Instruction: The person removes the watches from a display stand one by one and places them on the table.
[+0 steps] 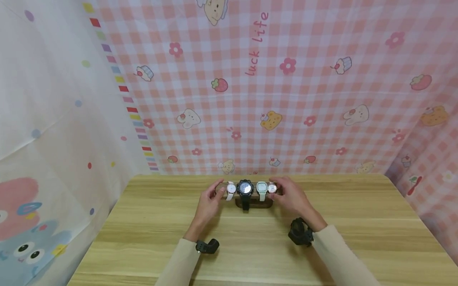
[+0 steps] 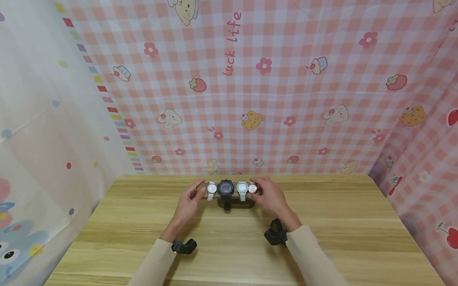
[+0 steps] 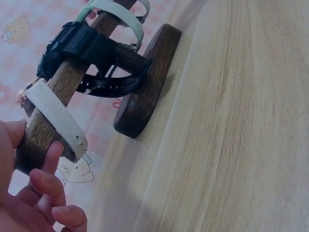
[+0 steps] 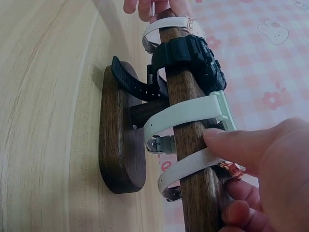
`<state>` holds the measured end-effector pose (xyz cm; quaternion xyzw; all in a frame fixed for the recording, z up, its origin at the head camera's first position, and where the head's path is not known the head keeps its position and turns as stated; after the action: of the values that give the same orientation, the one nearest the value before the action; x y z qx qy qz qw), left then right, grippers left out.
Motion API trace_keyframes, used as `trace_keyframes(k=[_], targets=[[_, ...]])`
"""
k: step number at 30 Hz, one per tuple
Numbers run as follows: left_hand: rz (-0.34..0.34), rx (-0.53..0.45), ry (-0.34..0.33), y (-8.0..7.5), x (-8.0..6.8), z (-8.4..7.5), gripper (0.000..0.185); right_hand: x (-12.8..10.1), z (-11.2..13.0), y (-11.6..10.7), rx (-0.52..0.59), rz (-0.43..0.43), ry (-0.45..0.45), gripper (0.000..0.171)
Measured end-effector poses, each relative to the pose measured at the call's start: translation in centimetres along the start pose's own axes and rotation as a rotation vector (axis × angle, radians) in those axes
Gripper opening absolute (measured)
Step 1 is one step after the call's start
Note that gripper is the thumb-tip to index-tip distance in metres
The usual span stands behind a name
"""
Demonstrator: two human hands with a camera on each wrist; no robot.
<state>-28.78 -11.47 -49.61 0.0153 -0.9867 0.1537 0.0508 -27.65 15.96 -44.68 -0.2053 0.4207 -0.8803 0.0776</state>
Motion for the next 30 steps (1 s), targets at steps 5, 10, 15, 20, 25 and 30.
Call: trace_keyframes(k=[5, 10, 15, 20, 25, 30], targets=[[0.005, 0.004, 0.02, -0.2, -0.5, -1.2, 0.036, 0.1, 0.0, 0.3, -0.023, 0.007, 0.0, 0.051], [0.026, 0.021, 0.028, -0.6, -1.5, -3.3, 0.037, 0.2, -0.1, 0.3, -0.024, 0.021, 0.019, 0.049], [0.023, 0.003, 0.036, -0.4, -1.0, -2.5, 0.036, 0.3, -0.4, 0.3, -0.018, 0.027, 0.03, 0.049], [0.009, 0.004, 0.038, -0.1, 0.0, -0.2, 0.036, 0.3, -0.4, 0.2, -0.011, 0.022, 0.031, 0.05], [0.004, -0.013, 0.042, 0.0, 0.2, 0.3, 0.035, 0.2, -0.4, 0.1, 0.002, 0.019, 0.049, 0.05], [0.014, -0.007, 0.041, -0.1, 0.1, 0.1, 0.036, 0.1, -0.4, 0.0, 0.03, 0.021, 0.067, 0.05]])
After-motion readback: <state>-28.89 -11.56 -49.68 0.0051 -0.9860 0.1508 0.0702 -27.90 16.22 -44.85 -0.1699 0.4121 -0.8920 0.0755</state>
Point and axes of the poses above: each hand's wrist, its own x-axis towards the middle knuckle, its own y-axis out of the palm, z = x × y, the point moved 2 cm from there along x, towards the middle knuckle, and after that the axes turned 5 degrees about -y, right-handed, at the moved point
